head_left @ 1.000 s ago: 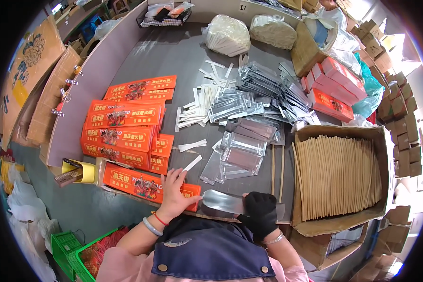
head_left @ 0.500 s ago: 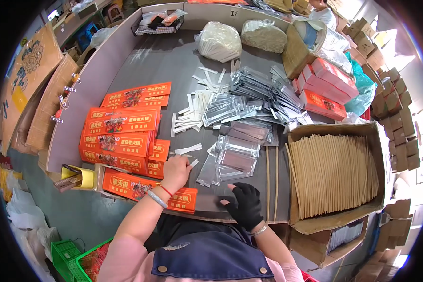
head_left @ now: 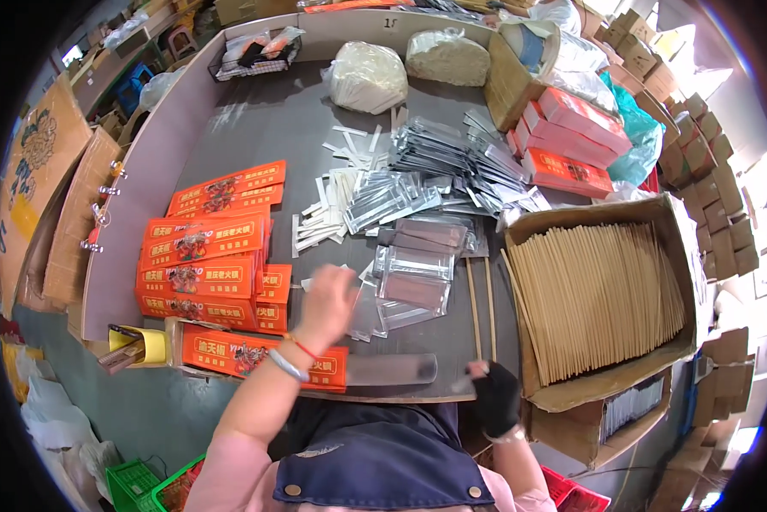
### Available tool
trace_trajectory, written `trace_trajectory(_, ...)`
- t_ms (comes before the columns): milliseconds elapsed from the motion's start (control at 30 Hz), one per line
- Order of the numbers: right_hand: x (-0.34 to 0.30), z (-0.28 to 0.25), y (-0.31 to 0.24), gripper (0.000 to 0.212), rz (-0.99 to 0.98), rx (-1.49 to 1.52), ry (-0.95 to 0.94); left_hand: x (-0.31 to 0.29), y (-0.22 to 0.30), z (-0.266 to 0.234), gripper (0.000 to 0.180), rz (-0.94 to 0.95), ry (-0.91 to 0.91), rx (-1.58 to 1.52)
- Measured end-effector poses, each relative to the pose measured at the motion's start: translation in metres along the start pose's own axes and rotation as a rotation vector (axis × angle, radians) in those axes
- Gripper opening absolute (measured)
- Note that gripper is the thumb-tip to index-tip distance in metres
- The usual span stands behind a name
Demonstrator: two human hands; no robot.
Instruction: Manually placing pairs of wooden chopsticks into plastic sleeves at a production table.
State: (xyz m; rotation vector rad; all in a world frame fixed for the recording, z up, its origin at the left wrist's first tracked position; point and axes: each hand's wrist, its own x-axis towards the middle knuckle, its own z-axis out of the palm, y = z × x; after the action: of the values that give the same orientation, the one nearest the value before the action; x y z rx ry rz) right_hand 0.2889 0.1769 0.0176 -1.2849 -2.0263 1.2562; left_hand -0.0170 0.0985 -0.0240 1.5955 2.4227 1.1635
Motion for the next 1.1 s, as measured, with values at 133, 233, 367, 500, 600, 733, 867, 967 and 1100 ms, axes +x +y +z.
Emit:
trace_trajectory(133, -0.076, -0.055, 0.098, 0.014, 0.168, -0.300, 0.151, -0.009, -0.067, 0.009, 0.017, -0.071, -0.009, 0.260)
trace_trajectory(233, -0.175, -0.101, 0.209, 0.019, 0.396, -0.971, 0.094, -0.009, -0.070, 0.012, 0.013, -0.131, -0.098, 0.175)
trace_trajectory(367, -0.258, -0.129, 0.255, 0.055, 0.973, -1.002, -0.189, -0.005, -0.057, 0.006, 0.010, -0.065, -0.112, 0.173)
trace_trajectory(500, -0.248, -0.117, 0.276, 0.047, 0.841, -0.906, 0.059, 0.005, -0.026, 0.014, 0.012, 0.030, -0.121, 0.013)
trace_trajectory(600, -0.130, -0.080, 0.175, 0.023, 0.221, -0.648, 0.350, 0.028, 0.015, 0.035, 0.013, 0.234, -0.176, -0.077)
trace_trajectory(733, -0.014, -0.034, 0.064, 0.025, -0.090, -0.395, 0.355, 0.056, 0.015, 0.072, 0.015, 0.399, -0.078, -0.014)
trace_trajectory(867, 0.012, -0.005, 0.061, 0.037, -0.170, -0.548, 0.398, 0.064, 0.016, 0.090, 0.013, 0.319, -0.017, -0.009)
trace_trajectory(967, 0.020, 0.001, 0.075, 0.034, -0.082, -0.733, 0.256, 0.070, 0.023, 0.087, 0.011, 0.297, 0.043, 0.066)
trace_trajectory(1100, 0.024, -0.002, 0.070, 0.029, 0.257, -0.537, 0.039, 0.085, 0.022, 0.083, 0.011, 0.342, 0.113, 0.128)
